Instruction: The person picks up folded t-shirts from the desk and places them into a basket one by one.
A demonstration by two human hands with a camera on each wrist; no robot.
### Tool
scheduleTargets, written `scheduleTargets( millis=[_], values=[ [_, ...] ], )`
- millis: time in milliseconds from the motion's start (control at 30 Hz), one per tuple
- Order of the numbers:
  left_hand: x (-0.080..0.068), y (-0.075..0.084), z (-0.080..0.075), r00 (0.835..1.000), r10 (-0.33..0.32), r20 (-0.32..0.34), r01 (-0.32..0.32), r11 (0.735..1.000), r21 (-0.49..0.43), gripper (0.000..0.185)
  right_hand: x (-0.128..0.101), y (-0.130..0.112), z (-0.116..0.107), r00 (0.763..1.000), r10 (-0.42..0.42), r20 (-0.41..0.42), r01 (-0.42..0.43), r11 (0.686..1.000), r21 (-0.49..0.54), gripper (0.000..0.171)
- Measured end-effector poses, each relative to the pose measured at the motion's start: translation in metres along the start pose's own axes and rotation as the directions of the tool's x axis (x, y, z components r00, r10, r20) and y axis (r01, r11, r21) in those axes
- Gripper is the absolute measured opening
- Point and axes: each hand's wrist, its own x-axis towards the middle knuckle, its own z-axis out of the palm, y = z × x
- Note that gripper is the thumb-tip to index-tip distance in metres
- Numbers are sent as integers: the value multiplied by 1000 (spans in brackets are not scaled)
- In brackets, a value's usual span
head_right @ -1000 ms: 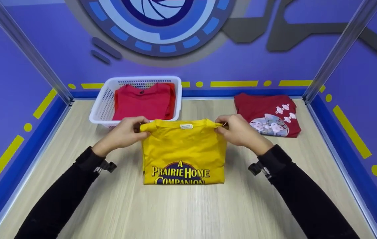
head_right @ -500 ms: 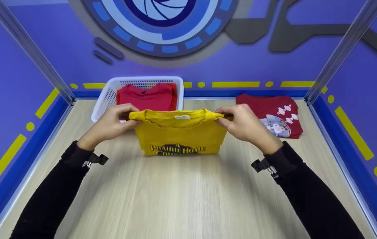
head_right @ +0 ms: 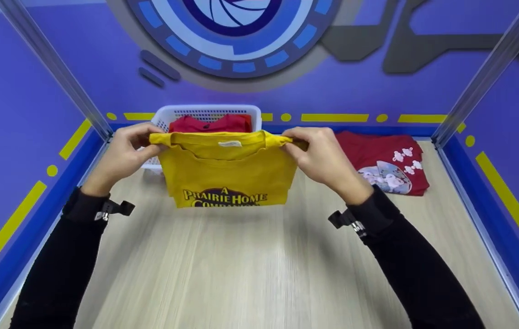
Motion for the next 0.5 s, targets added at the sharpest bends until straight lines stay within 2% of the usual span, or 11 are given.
scheduleTargets(
  millis=[200,500],
  values=[
    [-4,-11,-22,998,-50,-41,50,999,-12,12,22,-7,20,999,-25,32,23,999,34,15],
    [-2,-26,-44,992,-41,-120,37,999,-31,14,54,-13,41,996,-36,87,31,998,59,17]
  ],
)
